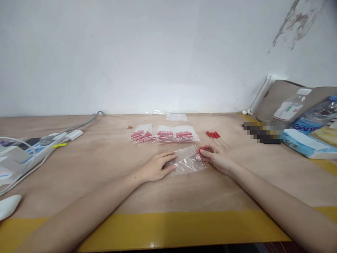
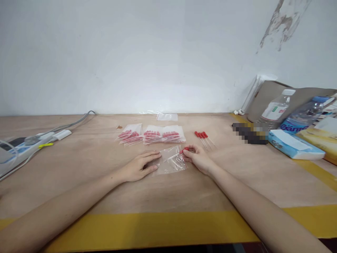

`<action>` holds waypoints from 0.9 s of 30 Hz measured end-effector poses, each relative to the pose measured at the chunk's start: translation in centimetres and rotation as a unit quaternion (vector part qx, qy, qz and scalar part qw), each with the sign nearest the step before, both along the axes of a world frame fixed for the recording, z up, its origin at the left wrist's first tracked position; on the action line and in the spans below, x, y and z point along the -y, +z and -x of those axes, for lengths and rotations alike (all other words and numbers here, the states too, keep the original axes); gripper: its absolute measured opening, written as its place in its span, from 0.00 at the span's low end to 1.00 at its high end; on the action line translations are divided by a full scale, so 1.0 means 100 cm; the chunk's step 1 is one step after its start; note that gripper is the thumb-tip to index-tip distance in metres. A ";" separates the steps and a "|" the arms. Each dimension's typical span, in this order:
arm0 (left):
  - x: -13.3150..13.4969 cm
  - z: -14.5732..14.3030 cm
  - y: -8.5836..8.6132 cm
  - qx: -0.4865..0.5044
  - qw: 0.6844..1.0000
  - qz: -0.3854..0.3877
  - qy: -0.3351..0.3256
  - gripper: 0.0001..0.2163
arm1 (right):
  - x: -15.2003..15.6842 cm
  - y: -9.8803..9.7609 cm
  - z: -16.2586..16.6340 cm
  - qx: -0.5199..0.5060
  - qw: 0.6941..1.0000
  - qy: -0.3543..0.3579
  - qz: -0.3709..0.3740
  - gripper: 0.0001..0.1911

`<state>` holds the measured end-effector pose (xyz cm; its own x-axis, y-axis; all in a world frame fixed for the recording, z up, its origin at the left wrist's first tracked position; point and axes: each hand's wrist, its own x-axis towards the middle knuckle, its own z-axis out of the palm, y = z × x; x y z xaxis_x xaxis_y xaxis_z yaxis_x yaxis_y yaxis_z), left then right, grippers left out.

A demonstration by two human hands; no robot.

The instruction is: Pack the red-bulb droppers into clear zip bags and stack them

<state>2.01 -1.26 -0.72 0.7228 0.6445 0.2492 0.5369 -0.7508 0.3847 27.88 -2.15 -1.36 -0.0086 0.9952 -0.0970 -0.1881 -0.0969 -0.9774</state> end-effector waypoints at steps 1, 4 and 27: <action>0.000 0.000 0.000 -0.001 1.000 0.000 0.000 0.21 | 0.000 0.001 -0.003 0.014 1.000 0.015 0.001 0.14; 0.000 0.000 0.001 -0.004 1.000 -0.001 0.002 0.21 | -0.002 0.001 -0.012 0.094 0.993 0.069 -0.003 0.16; -0.001 0.002 -0.002 0.079 0.997 0.002 0.001 0.15 | -0.006 0.001 -0.003 0.142 0.982 0.123 -0.002 0.20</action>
<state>1.82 -1.17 -0.95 0.6735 0.6474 0.3567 0.4716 -0.7480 0.4670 28.15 -1.54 -1.21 -0.2219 0.9667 -0.1273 0.1211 -0.1023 -0.9874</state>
